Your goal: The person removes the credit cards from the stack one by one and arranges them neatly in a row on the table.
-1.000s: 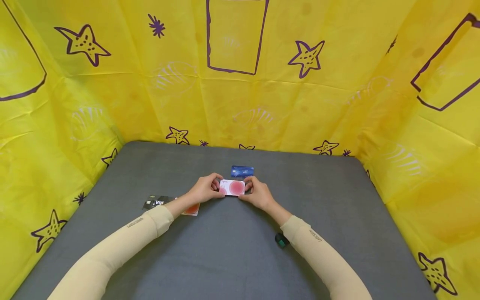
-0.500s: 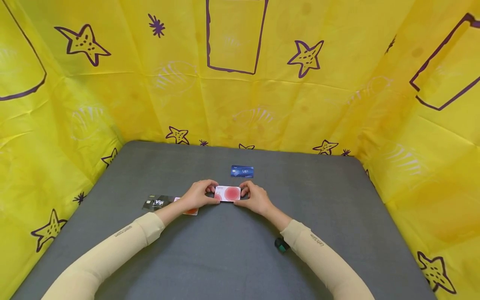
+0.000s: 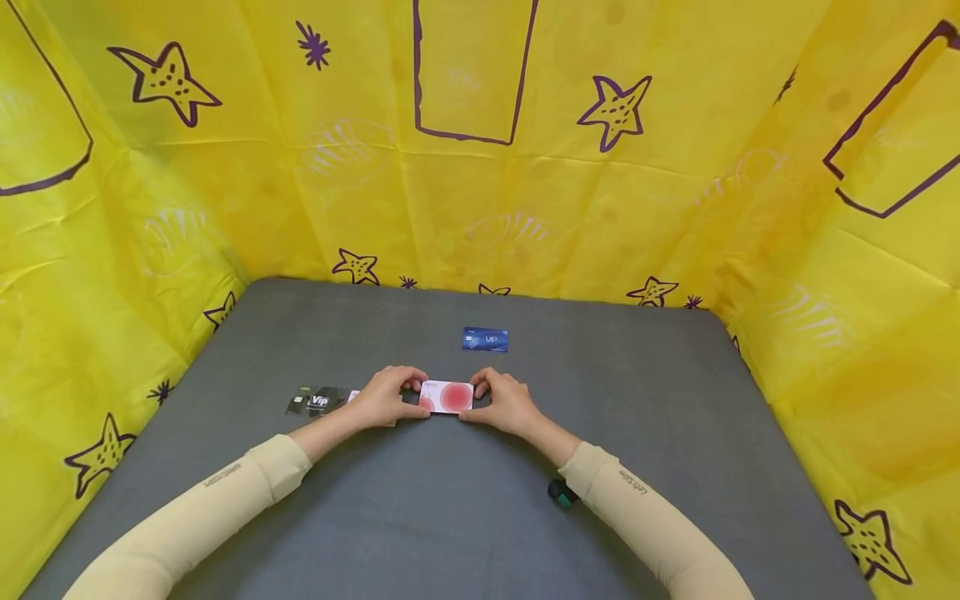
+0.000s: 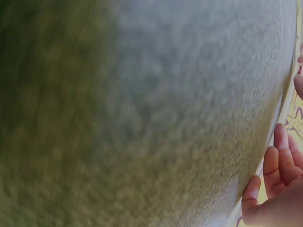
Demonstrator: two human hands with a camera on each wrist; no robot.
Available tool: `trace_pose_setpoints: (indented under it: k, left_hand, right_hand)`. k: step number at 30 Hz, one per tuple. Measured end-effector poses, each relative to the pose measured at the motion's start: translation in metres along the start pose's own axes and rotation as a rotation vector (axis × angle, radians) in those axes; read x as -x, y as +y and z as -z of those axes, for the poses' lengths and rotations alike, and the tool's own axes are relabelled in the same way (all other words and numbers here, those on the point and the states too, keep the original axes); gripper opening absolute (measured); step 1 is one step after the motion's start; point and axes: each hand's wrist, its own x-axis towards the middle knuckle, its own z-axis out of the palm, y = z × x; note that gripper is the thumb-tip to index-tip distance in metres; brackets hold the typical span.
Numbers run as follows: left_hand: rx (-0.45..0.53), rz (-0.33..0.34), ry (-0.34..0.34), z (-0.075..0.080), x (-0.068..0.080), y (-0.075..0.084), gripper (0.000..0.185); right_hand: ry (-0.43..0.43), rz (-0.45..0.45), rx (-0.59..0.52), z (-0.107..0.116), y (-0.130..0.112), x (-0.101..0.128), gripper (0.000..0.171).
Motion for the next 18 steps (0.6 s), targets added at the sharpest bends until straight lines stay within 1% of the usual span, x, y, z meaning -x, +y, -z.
trace_pose_setpoints:
  k: [5,12,18]
  left_hand:
    - [-0.026,-0.021,0.006,0.002,0.009,-0.001,0.049]
    - [-0.048,-0.043,0.009,0.002,0.02,-0.006,0.05]
    - [-0.071,-0.065,0.015,0.005,0.025,-0.006,0.051]
  right_hand:
    - [-0.031,-0.026,0.045,-0.003,-0.005,0.001,0.052]
    - [-0.068,-0.037,0.063,-0.006,-0.013,0.003,0.051]
    - [-0.055,-0.007,0.092,-0.011,-0.014,0.005,0.051]
